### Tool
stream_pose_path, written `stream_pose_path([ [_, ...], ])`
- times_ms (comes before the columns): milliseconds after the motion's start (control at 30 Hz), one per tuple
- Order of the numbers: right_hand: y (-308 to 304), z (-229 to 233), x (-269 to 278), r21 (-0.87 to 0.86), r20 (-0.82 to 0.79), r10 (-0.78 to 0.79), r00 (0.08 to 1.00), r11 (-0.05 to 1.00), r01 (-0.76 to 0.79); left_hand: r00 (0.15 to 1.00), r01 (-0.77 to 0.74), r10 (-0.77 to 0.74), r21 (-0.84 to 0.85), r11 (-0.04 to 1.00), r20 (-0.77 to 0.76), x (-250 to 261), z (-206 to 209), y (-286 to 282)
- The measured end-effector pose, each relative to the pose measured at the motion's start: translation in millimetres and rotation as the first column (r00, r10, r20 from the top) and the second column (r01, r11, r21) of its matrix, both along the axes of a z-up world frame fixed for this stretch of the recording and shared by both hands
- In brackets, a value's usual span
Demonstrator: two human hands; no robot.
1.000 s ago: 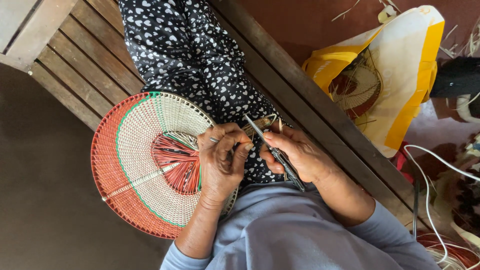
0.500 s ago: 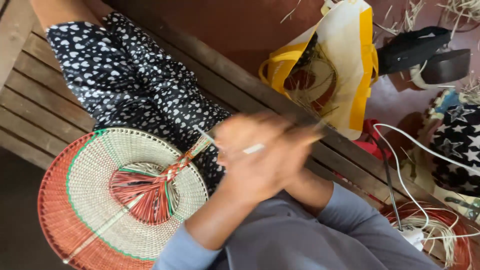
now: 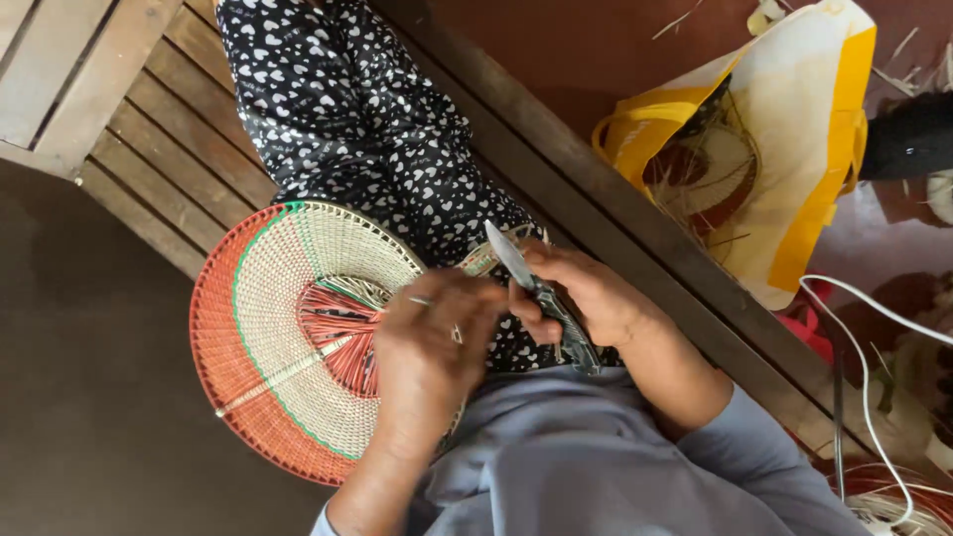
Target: Weaving and trimming a decorative hand fan using natural fibers and a knife
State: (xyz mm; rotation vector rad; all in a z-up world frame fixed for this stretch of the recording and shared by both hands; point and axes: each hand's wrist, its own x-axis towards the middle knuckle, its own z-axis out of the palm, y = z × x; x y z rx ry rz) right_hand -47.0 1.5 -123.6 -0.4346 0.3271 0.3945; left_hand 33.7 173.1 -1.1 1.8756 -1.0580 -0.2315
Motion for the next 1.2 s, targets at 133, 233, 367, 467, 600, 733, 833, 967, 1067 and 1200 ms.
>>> stream_pose_path([
  [133, -3.1, 8.3, -2.1, -0.129, 0.248, 0.036, 0.968, 0.992, -0.003, 0.911, -0.398, 0.366, 0.177, 0.900, 0.189, 7.1, -41.7, 29.3],
  [233, -5.6, 23.2, -2.5, -0.195, 0.262, 0.039, 0.964, 0.981, 0.013, 0.914, -0.388, 0.357, 0.162, 0.907, 0.192, 10.4, -49.4, 27.4],
  [367, -8.2, 8.2, -9.2, -0.269, 0.199, 0.026, 0.980, 0.963, 0.029, 0.930, -0.349, 0.314, 0.190, 0.918, 0.191, 19.3, -40.4, 21.2],
  [467, -10.6, 7.5, -9.9, -0.274, 0.209, 0.030, 0.977, 0.961, 0.029, 0.935, -0.312, 0.260, 0.215, 0.925, 0.240, 24.8, -41.5, 17.8],
  [600, -10.0, 21.7, -2.9, -0.351, 0.254, 0.088, 0.963, 0.937, 0.007, 0.964, -0.190, 0.135, 0.240, 0.952, 0.229, 29.4, -49.2, 17.2],
  [733, -5.9, 40.8, -1.6, -0.325, 0.447, 0.009, 0.895, 0.933, 0.153, 0.969, -0.189, 0.173, 0.077, 0.979, 0.175, 50.3, -18.9, 24.1],
  [833, -14.6, 68.9, -2.4, -0.339, 0.483, 0.039, 0.875, 0.929, 0.145, 0.918, -0.213, 0.209, -0.025, 0.977, 0.337, 61.5, 41.8, 20.4],
  [967, -24.1, 104.2, -6.9, -0.290, 0.578, -0.025, 0.815, 0.928, 0.235, 0.752, -0.213, 0.288, -0.194, 0.958, 0.593, 63.1, 106.7, 6.4],
  [1067, -31.4, 133.4, -18.6, -0.233, 0.681, -0.043, 0.731, 0.934, 0.272, 0.633, -0.171, 0.355, -0.324, 0.931, 0.687, 56.9, 118.3, -7.3],
  [1200, -35.6, 176.8, -28.9, -0.282, 0.781, -0.020, 0.624, 0.880, 0.381, 0.604, -0.156, 0.402, -0.392, 0.906, 0.688, 44.4, 115.0, -25.2],
])
